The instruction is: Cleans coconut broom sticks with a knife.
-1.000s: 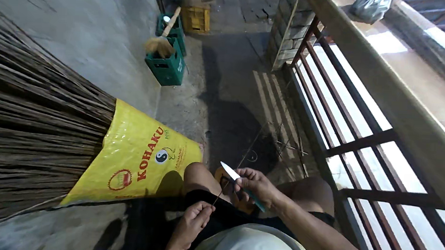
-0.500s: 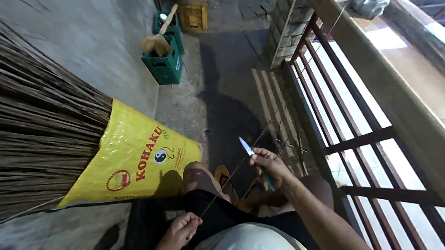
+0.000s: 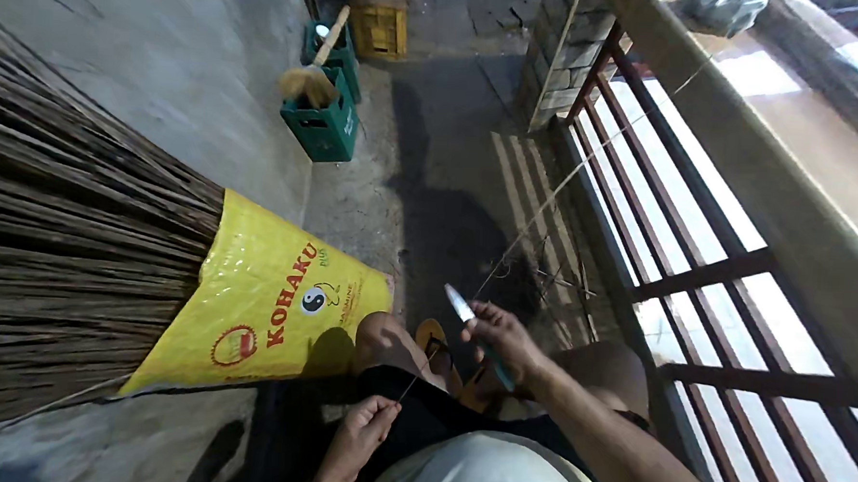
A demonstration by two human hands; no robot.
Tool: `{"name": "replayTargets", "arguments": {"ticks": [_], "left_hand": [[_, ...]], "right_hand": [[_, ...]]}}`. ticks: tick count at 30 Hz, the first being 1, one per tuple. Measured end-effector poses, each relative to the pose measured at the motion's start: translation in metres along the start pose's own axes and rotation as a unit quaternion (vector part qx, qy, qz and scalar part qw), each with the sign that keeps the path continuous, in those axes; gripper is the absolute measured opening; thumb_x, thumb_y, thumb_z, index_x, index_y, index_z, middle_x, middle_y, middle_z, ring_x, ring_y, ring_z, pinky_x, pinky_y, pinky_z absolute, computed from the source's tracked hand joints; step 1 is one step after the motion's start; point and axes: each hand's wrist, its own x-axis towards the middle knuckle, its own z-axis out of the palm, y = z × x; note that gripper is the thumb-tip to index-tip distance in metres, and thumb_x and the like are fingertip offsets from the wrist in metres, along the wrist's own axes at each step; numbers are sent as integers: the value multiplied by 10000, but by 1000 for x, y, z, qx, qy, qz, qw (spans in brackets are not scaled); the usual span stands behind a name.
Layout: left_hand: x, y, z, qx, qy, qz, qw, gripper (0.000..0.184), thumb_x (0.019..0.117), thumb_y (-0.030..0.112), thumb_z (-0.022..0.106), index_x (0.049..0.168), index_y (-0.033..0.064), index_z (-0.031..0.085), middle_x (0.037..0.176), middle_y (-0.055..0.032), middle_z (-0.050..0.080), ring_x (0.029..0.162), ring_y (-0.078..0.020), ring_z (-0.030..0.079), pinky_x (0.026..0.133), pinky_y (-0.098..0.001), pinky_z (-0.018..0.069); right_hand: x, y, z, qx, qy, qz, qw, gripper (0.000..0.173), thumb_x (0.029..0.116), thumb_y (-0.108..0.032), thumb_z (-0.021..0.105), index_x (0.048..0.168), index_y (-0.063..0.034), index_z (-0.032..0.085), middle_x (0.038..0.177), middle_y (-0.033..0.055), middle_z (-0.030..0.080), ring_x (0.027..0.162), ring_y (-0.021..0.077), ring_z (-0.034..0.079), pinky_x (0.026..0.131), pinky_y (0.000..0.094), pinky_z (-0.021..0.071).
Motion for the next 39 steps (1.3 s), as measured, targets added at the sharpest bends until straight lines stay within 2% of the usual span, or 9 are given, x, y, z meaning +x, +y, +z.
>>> {"name": "replayTargets", "arguments": {"ticks": [2, 5, 12, 15, 20, 25, 31, 36, 39], "left_hand": [[10, 8, 16, -5, 13, 31, 999, 102, 960, 104, 618, 977, 52, 704, 644, 77, 558, 519, 9, 472, 490, -145, 400], [19, 16, 36, -3, 22, 75, 997, 84, 948, 115, 631, 936, 64, 695, 667, 82, 586, 544, 8, 503, 519, -153, 435], [12, 18, 42, -19, 12, 66, 998, 113, 966, 118, 609, 983, 56, 702, 657, 83, 567, 533, 10, 479, 506, -147, 408], [10, 15, 43, -23, 14, 52, 998, 109, 967, 113, 608, 975, 58, 703, 649, 81, 564, 524, 11, 476, 496, -144, 399], [11, 12, 44, -30, 12, 67, 997, 101, 967, 97, 603, 964, 60, 696, 654, 81, 570, 534, 14, 482, 504, -139, 405], [-1, 10, 30, -11, 17, 40, 999, 114, 965, 95, 582, 982, 60, 689, 647, 92, 559, 523, 22, 472, 495, -143, 399], [-1, 1, 26, -24, 12, 26, 999, 112, 963, 95, 590, 973, 60, 695, 641, 85, 556, 513, 17, 463, 479, -143, 387], [-12, -10, 5, -30, -21, 3, 999, 127, 973, 98, 574, 967, 86, 701, 625, 93, 546, 501, 23, 458, 462, -137, 375], [-8, -14, 0, 24, -48, -26, 998, 144, 987, 96, 571, 1052, 56, 693, 658, 69, 579, 514, 7, 483, 470, -149, 393]], "right_hand": [[-7, 22, 17, 2, -63, 32, 997, 361, 1029, -120, 555, 1375, -22, 515, 902, 68, 700, 575, 90, 595, 493, 231, 500], [-12, 42, 35, 7, -96, 57, 994, 236, 1035, -101, 542, 1259, -27, 553, 886, 59, 711, 548, 80, 595, 467, 220, 487], [-10, 20, 15, 23, -38, 35, 998, 149, 1039, -104, 540, 1145, -17, 600, 850, 54, 702, 534, 64, 569, 463, 206, 468], [-8, 6, 8, 40, 2, 34, 999, 164, 1047, -68, 521, 1174, 14, 588, 824, 57, 695, 534, 64, 578, 474, 199, 484], [-18, 22, 17, 12, -59, 50, 997, 131, 1042, -117, 545, 1113, -31, 613, 841, 51, 701, 518, 64, 567, 443, 204, 466], [-8, -8, -8, 39, 47, 20, 998, 129, 1052, -67, 512, 1125, 1, 594, 817, 51, 694, 516, 61, 566, 453, 196, 473], [-18, 7, 6, 41, -7, 19, 999, 160, 1035, -66, 533, 1148, 10, 617, 829, 56, 701, 556, 67, 590, 501, 209, 498], [-5, -19, -24, 44, 94, -23, 994, 156, 1055, -68, 508, 1159, 16, 588, 841, 68, 696, 527, 70, 571, 455, 201, 477], [-8, -18, -20, 46, 87, -42, 994, 172, 1050, -62, 519, 1177, 28, 590, 838, 74, 704, 542, 79, 588, 476, 209, 493]]}}
